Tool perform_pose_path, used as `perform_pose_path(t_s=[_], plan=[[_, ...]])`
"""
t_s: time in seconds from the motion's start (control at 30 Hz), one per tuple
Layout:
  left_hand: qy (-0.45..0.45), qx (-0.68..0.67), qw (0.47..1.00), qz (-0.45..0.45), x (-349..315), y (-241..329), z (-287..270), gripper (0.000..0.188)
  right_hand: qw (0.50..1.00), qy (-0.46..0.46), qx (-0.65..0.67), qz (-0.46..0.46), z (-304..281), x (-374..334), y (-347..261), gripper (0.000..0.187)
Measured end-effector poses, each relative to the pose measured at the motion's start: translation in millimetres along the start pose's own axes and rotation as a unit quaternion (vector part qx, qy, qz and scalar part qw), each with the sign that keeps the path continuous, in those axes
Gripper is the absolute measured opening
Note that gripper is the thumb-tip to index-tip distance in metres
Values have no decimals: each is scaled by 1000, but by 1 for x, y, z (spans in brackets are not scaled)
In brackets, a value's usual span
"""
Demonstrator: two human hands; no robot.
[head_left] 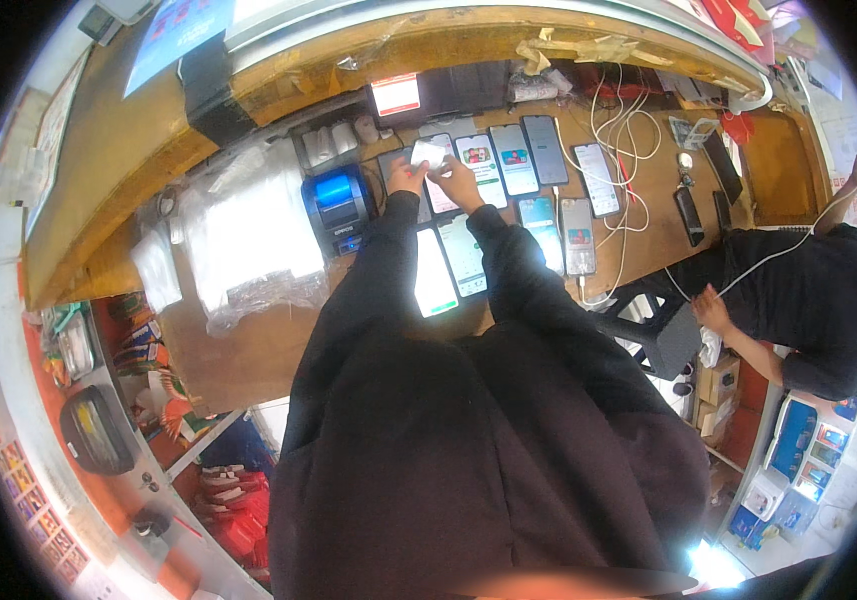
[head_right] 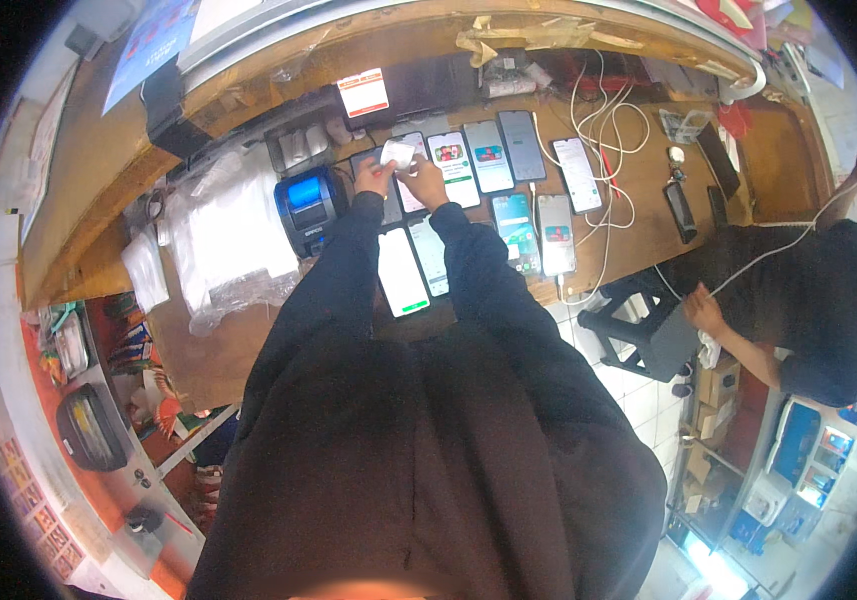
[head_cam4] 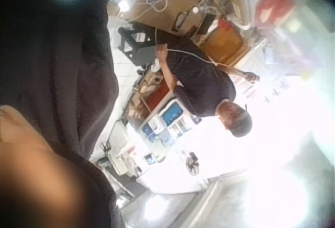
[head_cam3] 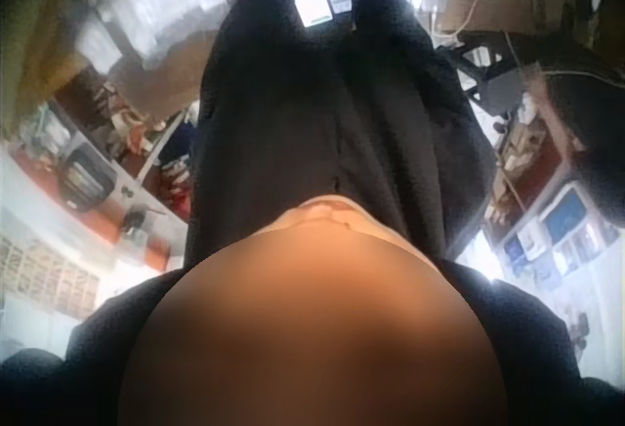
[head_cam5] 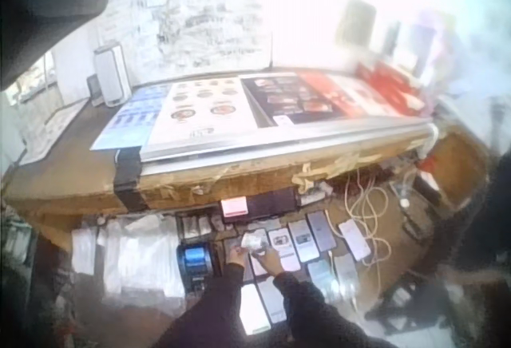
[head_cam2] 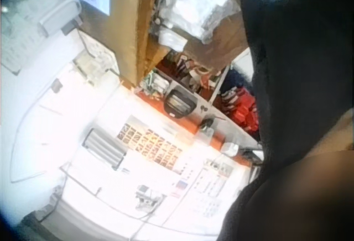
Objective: The person processes a payment transaction at a counter using a card reader and multiple mobile devices. They then move to a kitchen area, scoop rice from a cooker into a bowl, and add a green vegetable mixture using a ladle and a spoon.
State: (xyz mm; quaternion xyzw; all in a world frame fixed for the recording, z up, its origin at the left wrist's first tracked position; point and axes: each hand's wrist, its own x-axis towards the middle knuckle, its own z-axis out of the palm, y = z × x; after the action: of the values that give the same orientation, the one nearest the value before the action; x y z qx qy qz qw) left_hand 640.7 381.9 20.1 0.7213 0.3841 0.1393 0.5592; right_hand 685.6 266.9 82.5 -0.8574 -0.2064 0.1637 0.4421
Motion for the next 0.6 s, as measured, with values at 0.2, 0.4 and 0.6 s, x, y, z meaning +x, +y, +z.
perform_pose_path(t_s=[0.2,0.4,0.6], plan=[[-20,79,977,198,-29,32,-17,37,949,-113,283,86,-44,-27,-35,39],[-128,67,950,279,-120,117,-58,36,910,-72,409,0,-115,-45,-81,20],[-41,38,938,342,-161,177,-72,30,955,-99,224,-165,-198,-59,-161,13]])
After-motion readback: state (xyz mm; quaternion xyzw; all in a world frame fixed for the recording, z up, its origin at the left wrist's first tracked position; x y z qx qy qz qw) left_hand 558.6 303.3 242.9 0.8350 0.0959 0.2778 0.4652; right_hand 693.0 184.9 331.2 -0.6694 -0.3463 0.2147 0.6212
